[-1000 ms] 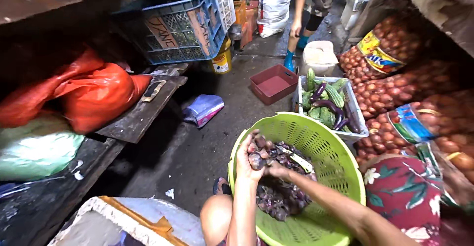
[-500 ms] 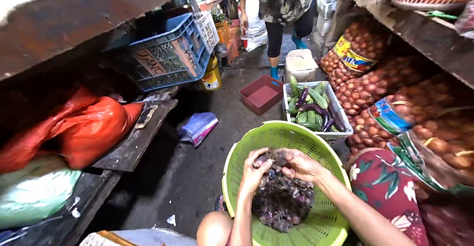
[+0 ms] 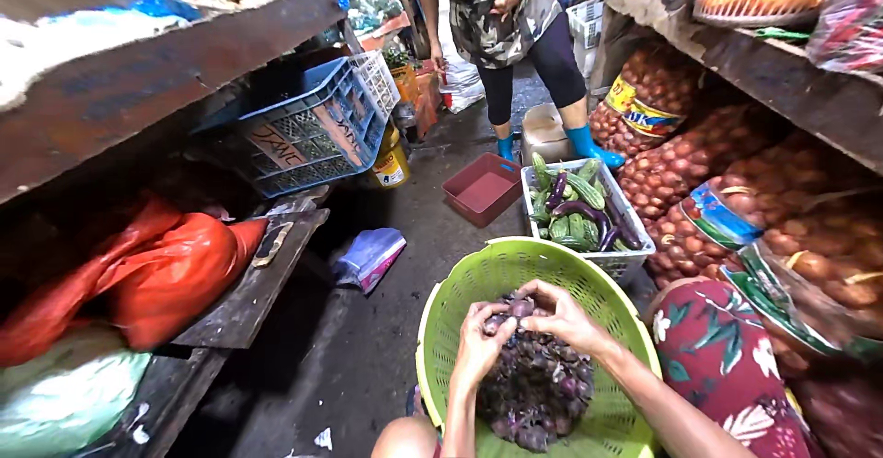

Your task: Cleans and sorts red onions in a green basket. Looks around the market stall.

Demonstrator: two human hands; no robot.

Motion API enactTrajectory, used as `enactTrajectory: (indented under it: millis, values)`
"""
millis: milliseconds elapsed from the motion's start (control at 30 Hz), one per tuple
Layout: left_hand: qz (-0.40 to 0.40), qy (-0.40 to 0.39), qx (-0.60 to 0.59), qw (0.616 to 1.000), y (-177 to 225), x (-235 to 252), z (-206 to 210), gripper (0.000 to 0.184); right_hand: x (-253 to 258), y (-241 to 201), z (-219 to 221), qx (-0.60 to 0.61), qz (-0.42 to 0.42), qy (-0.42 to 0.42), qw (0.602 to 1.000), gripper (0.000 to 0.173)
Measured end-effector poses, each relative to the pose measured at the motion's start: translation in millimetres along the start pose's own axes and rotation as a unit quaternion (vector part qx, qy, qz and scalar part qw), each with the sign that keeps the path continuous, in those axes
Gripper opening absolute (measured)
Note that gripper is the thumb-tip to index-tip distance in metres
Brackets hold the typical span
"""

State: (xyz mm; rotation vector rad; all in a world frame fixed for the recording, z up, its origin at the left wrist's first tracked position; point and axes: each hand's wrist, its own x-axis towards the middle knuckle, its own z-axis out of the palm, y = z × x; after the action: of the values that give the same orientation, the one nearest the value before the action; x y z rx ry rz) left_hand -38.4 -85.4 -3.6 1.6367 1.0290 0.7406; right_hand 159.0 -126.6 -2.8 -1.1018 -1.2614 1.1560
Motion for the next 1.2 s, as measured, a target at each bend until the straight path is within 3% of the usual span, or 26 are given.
enactTrajectory:
  millis: [133,267,400,467,533,600,633,700,800,833,900,967,1033,1100,1200]
  values:
    - [0.048,-0.022,-0.136,0.989,-1,-3,2,0.032,-2,-9,4,-0.05,-0.077,-0.006,0.996,0.039]
    - [0.048,-0.01,-0.247,0.968,-2,-5,2,0.03,-6,-11,9,-0.056,-0.171,0.014,0.984,0.024]
    - [0.048,0.009,-0.258,0.965,0,-7,4,0.026,-5,2,22,-0.076,-0.307,0.095,0.944,0.011]
    - [0.034,0.024,-0.273,0.961,1,-7,8,0.024,-4,5,30,-0.08,-0.327,0.144,0.931,0.007]
    - [0.032,0.04,-0.281,0.958,3,-9,13,0.026,-5,1,37,-0.027,-0.267,0.18,0.946,0.01]
    - [0.075,0.071,-0.211,0.972,1,-9,14,0.03,1,-8,38,0.076,-0.124,0.217,0.965,0.027]
    - [0.11,0.096,-0.141,0.979,-1,-8,13,0.032,4,-11,34,0.087,-0.059,0.222,0.969,0.026]
    - [0.191,0.166,0.055,0.966,-8,-3,12,0.037,4,-12,25,0.02,0.003,0.174,0.985,0.018]
    - [0.252,0.226,0.204,0.919,-14,1,18,0.035,0,-14,20,-0.052,0.044,0.058,0.996,0.054]
    - [0.262,0.23,0.207,0.914,-13,0,22,0.034,-3,-12,22,-0.069,0.039,0.05,0.996,0.056]
    - [0.264,0.217,0.158,0.926,-13,-1,23,0.037,-5,-3,27,-0.069,-0.008,0.084,0.994,0.042]
    - [0.229,0.199,0.024,0.953,-11,-1,17,0.046,-2,-1,28,0.025,-0.043,0.114,0.992,0.03]
    - [0.165,0.19,-0.093,0.963,-6,-3,12,0.036,1,-4,27,0.165,-0.03,0.126,0.978,0.028]
    - [0.123,0.18,-0.117,0.969,-3,-5,14,0.025,4,-6,27,0.247,-0.017,0.143,0.958,0.029]
    - [0.125,0.179,-0.113,0.969,-3,-5,34,0.031,6,-6,42,0.292,-0.002,0.17,0.941,0.031]
